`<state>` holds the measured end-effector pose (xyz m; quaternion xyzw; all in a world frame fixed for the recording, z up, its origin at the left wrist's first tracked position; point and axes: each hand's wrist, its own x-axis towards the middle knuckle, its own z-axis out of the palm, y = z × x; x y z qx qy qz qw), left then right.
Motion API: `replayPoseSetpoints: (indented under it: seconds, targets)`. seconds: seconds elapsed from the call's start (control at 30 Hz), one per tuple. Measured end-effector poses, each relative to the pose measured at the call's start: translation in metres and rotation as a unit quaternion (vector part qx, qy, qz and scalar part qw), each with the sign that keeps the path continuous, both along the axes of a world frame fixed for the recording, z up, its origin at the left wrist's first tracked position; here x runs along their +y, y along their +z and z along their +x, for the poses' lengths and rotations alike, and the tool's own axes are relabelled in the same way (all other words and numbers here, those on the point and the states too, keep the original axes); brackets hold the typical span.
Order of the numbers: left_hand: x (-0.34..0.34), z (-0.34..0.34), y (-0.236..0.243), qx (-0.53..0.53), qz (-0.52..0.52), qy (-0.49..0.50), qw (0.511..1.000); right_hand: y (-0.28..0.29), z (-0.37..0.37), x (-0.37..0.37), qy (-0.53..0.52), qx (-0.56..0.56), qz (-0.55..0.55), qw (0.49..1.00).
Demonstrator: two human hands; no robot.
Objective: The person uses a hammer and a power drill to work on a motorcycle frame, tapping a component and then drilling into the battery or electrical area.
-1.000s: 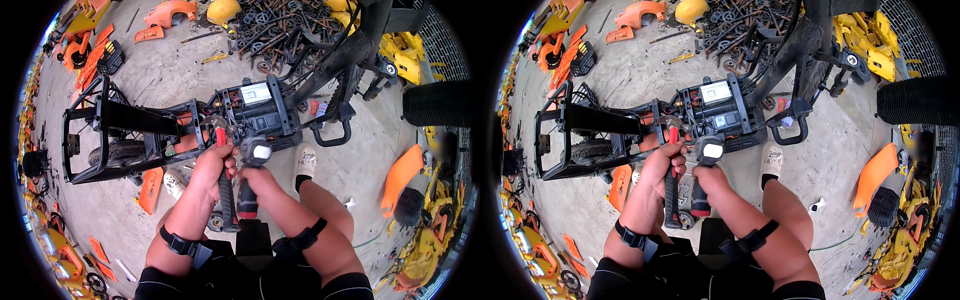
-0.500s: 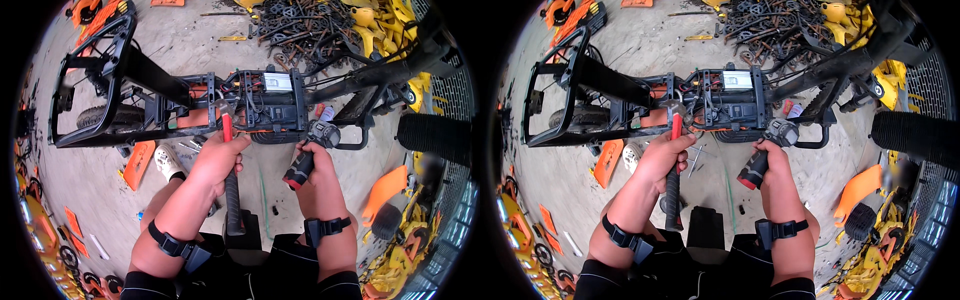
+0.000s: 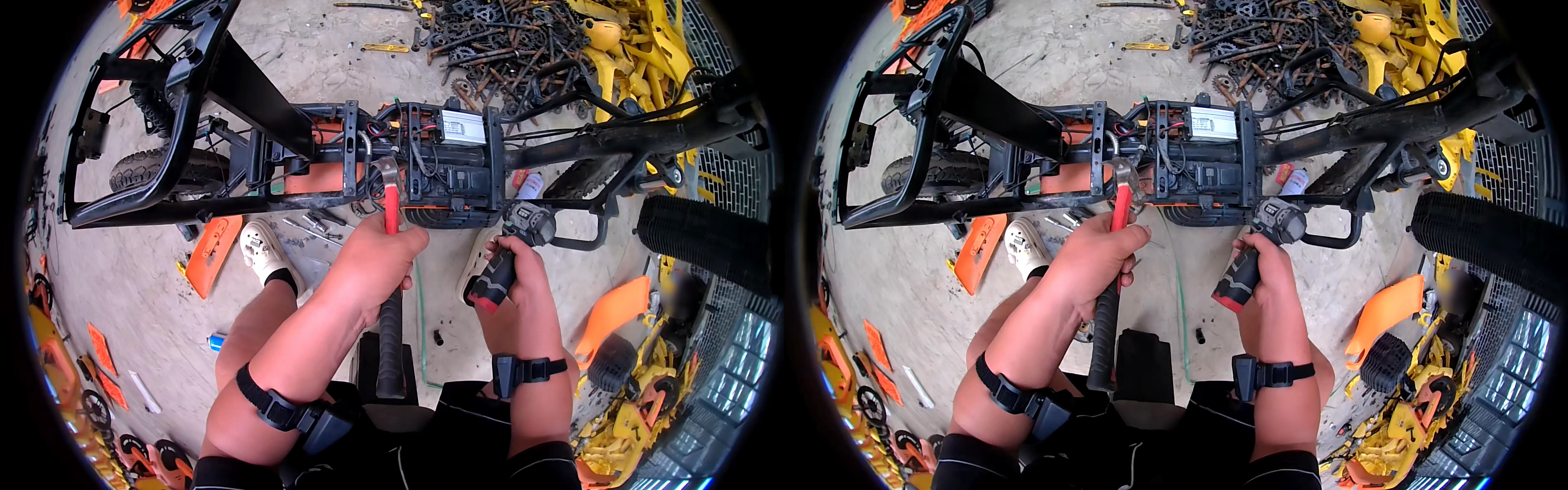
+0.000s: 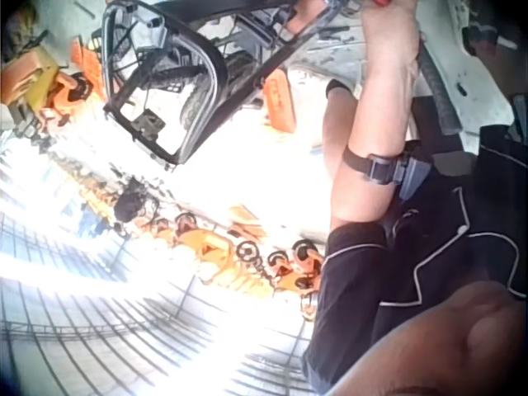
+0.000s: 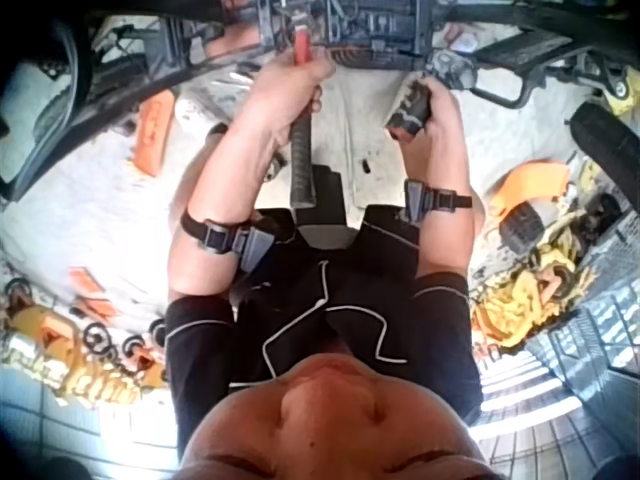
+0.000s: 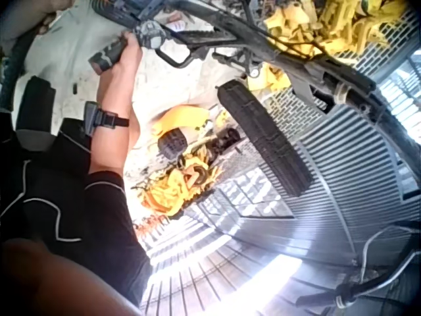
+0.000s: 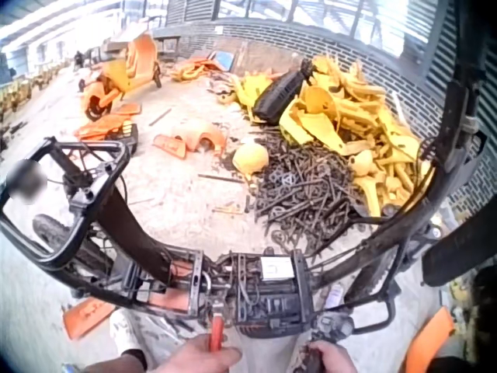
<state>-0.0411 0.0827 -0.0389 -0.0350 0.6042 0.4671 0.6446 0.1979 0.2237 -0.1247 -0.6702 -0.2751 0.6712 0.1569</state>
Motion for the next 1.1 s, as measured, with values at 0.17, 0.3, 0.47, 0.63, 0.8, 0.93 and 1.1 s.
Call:
replayPoseSetpoints:
  seconds: [0.17,0.3,0.47,0.63,0.8,0.93,1.1]
  targets:
    - [0.002,-0.002,0.004,0.009,0.014,0.010,1.000,0.016,-0.012,0.006,0.081,-0.036,0.025,0.996]
    - [0.009,-0.004,0.013,0.018,0.053,0.042,0.998,0.011,-0.005,0.039,0.135,-0.056,-0.046,0.988]
    - [0.005,-0.012,0.012,-0.005,0.064,0.059,0.996,0.020,-0.023,0.051,0.232,-0.158,-0.057,0.958]
    - [-0.001,-0.026,0.005,-0.016,0.067,0.064,0.996,0.018,-0.020,0.058,0.223,-0.165,-0.067,0.959]
    - [-0.009,-0.037,0.017,-0.017,0.063,0.068,0.996,0.011,-0.011,0.059,0.199,-0.139,-0.077,0.967]
    - [-0.013,-0.042,0.013,-0.036,0.068,0.062,0.995,0.014,-0.016,0.057,0.236,-0.188,-0.074,0.951]
    - [-0.014,-0.043,0.013,-0.010,0.068,0.072,0.995,0.015,-0.017,0.058,0.220,-0.154,-0.088,0.959]
